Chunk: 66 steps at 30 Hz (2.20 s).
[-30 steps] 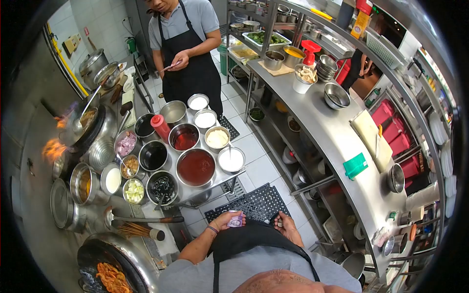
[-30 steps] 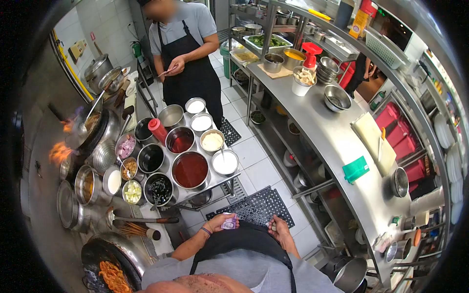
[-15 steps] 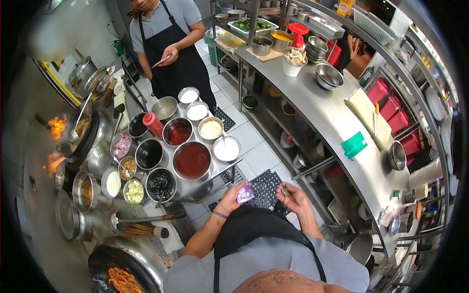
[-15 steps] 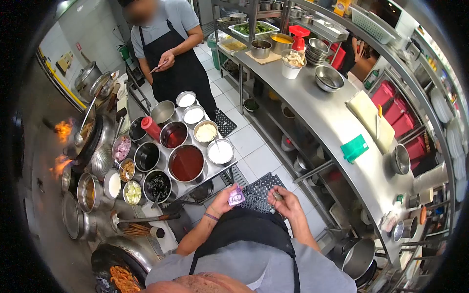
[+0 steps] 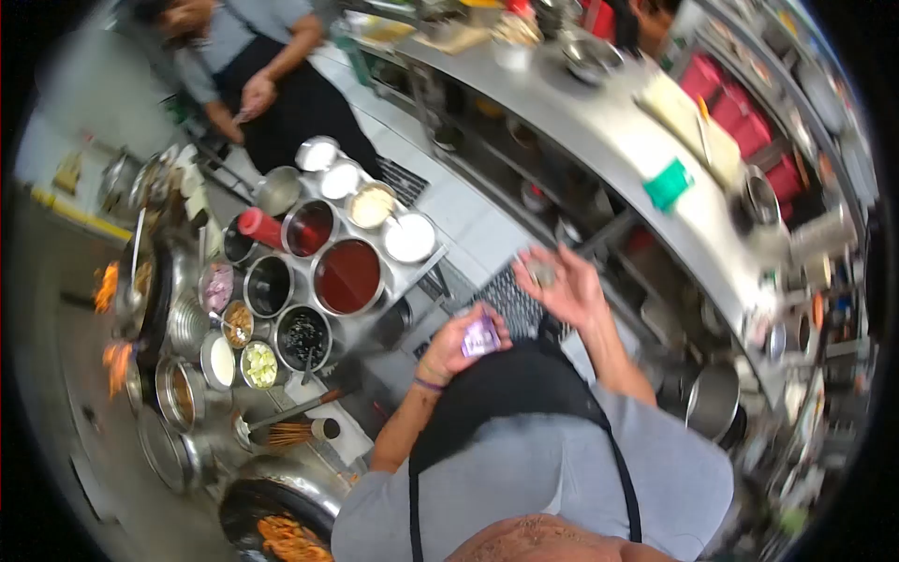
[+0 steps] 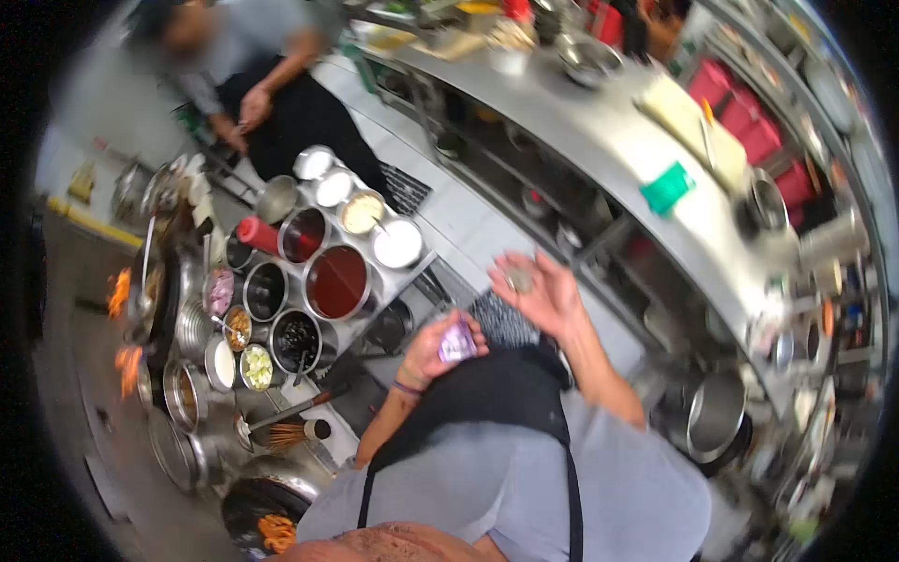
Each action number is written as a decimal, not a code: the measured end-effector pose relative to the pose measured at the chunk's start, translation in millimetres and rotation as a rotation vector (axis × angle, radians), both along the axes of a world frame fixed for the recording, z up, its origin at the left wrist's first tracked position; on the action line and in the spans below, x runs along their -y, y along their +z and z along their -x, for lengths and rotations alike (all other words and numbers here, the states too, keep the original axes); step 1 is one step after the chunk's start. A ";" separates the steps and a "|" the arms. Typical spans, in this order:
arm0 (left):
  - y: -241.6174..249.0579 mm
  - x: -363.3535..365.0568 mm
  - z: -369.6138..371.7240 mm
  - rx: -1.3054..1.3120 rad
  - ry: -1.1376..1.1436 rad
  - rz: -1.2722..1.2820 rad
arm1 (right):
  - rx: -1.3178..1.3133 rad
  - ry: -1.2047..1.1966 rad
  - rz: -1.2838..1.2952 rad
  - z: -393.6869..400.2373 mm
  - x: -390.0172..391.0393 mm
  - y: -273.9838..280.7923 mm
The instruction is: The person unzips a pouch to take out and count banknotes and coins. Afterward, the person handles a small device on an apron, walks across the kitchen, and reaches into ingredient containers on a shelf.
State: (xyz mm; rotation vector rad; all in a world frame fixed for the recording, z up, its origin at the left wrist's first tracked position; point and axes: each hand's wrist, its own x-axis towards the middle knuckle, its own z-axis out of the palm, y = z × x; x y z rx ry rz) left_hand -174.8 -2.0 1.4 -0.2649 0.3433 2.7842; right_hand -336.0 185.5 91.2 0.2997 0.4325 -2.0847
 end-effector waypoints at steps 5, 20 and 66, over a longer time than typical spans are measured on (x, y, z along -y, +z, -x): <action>8.0 12.0 -7.5 0.127 0.058 0.016 | -0.026 -0.048 0.359 6.1 -0.8 4.3; 29.2 12.4 -4.5 0.112 0.079 0.100 | -0.177 -0.031 0.349 2.6 13.0 25.8; 31.4 12.7 -0.3 0.188 0.180 -0.118 | 0.049 0.086 0.428 -7.2 15.4 34.8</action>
